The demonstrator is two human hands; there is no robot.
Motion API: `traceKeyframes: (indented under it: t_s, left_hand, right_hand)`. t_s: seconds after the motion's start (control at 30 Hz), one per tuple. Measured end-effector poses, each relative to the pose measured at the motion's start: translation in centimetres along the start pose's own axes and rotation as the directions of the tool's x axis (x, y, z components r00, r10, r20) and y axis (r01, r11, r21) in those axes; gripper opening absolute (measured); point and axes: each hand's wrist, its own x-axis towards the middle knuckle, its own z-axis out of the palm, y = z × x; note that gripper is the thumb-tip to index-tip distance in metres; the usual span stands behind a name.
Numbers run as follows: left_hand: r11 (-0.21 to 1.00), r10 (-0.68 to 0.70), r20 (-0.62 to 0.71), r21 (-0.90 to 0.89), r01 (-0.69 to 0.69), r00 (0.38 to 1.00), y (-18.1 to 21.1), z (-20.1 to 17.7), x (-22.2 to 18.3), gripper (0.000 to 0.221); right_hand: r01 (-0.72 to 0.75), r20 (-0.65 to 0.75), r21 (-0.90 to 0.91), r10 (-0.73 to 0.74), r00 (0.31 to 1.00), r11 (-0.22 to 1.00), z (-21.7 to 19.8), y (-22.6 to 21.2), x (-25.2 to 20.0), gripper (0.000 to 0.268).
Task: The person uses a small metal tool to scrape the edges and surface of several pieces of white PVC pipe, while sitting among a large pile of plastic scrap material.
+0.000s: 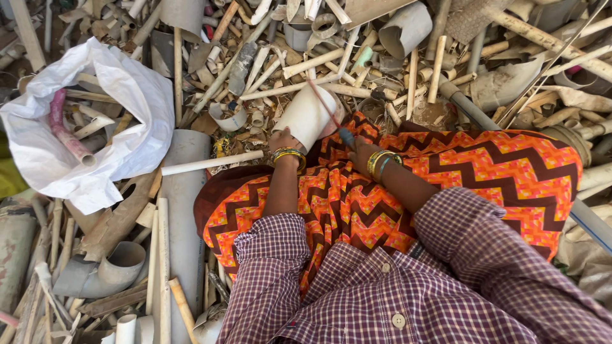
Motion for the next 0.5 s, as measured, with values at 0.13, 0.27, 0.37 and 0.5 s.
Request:
traceKeyframes:
  t_s: [0.13, 0.27, 0.37, 0.5]
  left_hand:
    - [1.0, 0.013, 0.026, -0.02, -0.012, 1.0, -1.0, 0.1, 1.1, 0.022]
    - [0.999, -0.036, -0.027, -0.028, 0.035, 0.999, -0.6, -0.2, 1.0, 0.028]
    - [0.995, -0.06, -0.003, -0.079, 0.06, 0.998, -0.1, 0.2, 0.6, 0.032]
    - [0.993, -0.045, 0.022, -0.11, 0.047, 0.999, 0.3, 0.0, -0.3, 0.032]
  right_hand:
    - [0.27, 0.161, -0.536, -0.217, 0.963, 0.8, -0.8, -0.7, -0.9, 0.053]
    - [0.203, 0.053, -0.461, -0.201, 0.978, 0.864, -1.3, -1.0, -1.3, 0.061]
    - [0.089, 0.092, -0.203, -0.072, 0.993, 0.975, -1.6, -0.7, -1.8, 0.049]
    - [0.281, 0.097, -0.621, -0.284, 0.954, 0.731, -1.3, -0.7, -1.9, 0.041]
